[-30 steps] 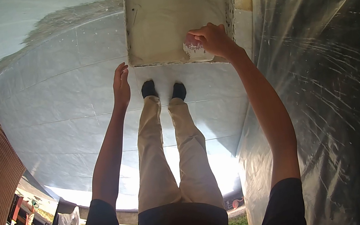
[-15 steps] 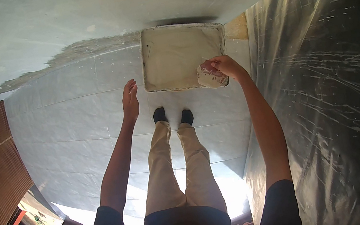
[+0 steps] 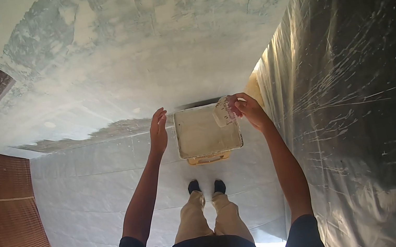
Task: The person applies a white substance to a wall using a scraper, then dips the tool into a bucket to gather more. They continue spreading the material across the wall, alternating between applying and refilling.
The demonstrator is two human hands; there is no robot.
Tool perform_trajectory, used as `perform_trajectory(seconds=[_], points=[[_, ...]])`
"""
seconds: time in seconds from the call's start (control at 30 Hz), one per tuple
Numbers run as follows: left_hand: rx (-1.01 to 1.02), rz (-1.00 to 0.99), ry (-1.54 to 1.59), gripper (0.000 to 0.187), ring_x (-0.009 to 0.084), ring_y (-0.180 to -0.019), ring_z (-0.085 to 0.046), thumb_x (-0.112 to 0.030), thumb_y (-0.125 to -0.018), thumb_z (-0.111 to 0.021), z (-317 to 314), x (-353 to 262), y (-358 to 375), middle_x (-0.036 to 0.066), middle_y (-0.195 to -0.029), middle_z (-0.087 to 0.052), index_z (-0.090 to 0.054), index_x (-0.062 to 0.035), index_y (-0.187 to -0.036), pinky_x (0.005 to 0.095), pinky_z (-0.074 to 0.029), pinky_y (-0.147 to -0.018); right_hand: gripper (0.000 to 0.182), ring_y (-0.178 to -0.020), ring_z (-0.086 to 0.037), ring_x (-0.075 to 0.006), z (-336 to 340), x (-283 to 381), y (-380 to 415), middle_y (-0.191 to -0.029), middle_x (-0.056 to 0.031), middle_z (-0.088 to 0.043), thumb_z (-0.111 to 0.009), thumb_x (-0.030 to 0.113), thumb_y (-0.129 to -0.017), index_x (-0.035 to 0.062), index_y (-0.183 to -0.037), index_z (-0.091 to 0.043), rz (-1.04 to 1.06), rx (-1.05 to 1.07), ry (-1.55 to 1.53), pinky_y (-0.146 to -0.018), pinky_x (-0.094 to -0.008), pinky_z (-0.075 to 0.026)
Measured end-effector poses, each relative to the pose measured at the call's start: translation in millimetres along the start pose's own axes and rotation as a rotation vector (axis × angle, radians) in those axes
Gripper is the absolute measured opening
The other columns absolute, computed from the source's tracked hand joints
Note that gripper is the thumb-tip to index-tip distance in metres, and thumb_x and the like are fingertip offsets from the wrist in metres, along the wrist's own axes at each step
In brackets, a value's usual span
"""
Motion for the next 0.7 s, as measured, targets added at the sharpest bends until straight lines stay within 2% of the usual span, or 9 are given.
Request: perform_trajectory(seconds=[0.07,0.2,0.27,0.5,0.67,0.7], points=[[0.017,0.013,0.024,0.041,0.0213,-0.124,-0.052,-0.024,-0.106,-0.045,-3,-41,-16,0.014,-0.128,-0.06,-0.05,0.0,-0.139,0.0341,-0.037,-0.109,0.033,-0.079,-0.054,-0.0104,-5,38,4,-0.095,-0.0032,-0.067,-0.065,0.028,-0.1,0.0071,-0.124,-0.057,0.072,-0.014,-0.053,-0.071,-0.0277,-0.041],[0.036,-0.114,0.023,0.041,0.0213,-0.123,-0.053,-0.024,-0.106,-0.045,-4,-107,-48,0.014,-0.126,-0.061,-0.05,-0.0003,-0.139,0.0345,-0.037,-0.109,0.034,-0.083,-0.057,-0.0119,-17,109,9,-0.1,-0.0058,-0.068,-0.066,0.025,-0.099,0.0058,-0.126,-0.055,0.236,-0.085,-0.072,-0.074,-0.0293,-0.044],[0.026,-0.174,0.063,0.037,0.019,-0.117,-0.057,-0.022,-0.106,-0.05,-3,-135,-62,0.012,-0.125,-0.063,-0.052,-0.0023,-0.137,0.0326,-0.043,-0.101,0.034,-0.088,-0.06,-0.0135,-15,137,9,-0.106,-0.0082,-0.069,-0.066,0.02,-0.099,0.0048,-0.127,-0.054,0.347,-0.085,-0.112,-0.077,-0.0308,-0.047],[0.057,-0.351,0.078,0.036,0.0188,-0.117,-0.057,-0.02,-0.105,-0.05,3,-231,-103,0.012,-0.125,-0.063,-0.053,-0.003,-0.137,0.0317,-0.042,-0.101,0.036,-0.094,-0.063,-0.0139,-42,246,26,-0.109,-0.0084,-0.069,-0.065,0.012,-0.098,0.0033,-0.131,-0.053,0.559,-0.206,-0.066,-0.079,-0.0306,-0.048],[0.055,-0.465,0.073,0.035,0.0187,-0.119,-0.056,-0.018,-0.105,-0.05,7,-303,-126,0.013,-0.127,-0.062,-0.053,-0.0036,-0.137,0.0309,-0.041,-0.102,0.033,-0.1,-0.064,-0.0131,-55,318,31,-0.114,-0.0072,-0.069,-0.062,0.01,-0.099,-0.0006,-0.129,-0.059,0.68,-0.225,0.036,-0.081,-0.0293,-0.049],[0.061,-0.492,0.086,0.034,0.02,-0.121,-0.055,-0.017,-0.105,-0.049,6,-319,-129,0.012,-0.13,-0.061,-0.053,-0.0044,-0.136,0.0331,-0.041,-0.104,0.031,-0.101,-0.064,-0.0125,-62,336,36,-0.113,-0.0067,-0.07,-0.061,0.011,-0.1,-0.0003,-0.128,-0.061,0.72,-0.258,0.036,-0.081,-0.0282,-0.049]])
Point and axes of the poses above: each hand's wrist, its own y-axis away from the middle knuckle, its own z-axis out of the back of the hand, x = y × z, the point moved 4 cm from there along -y, towards the middle knuckle
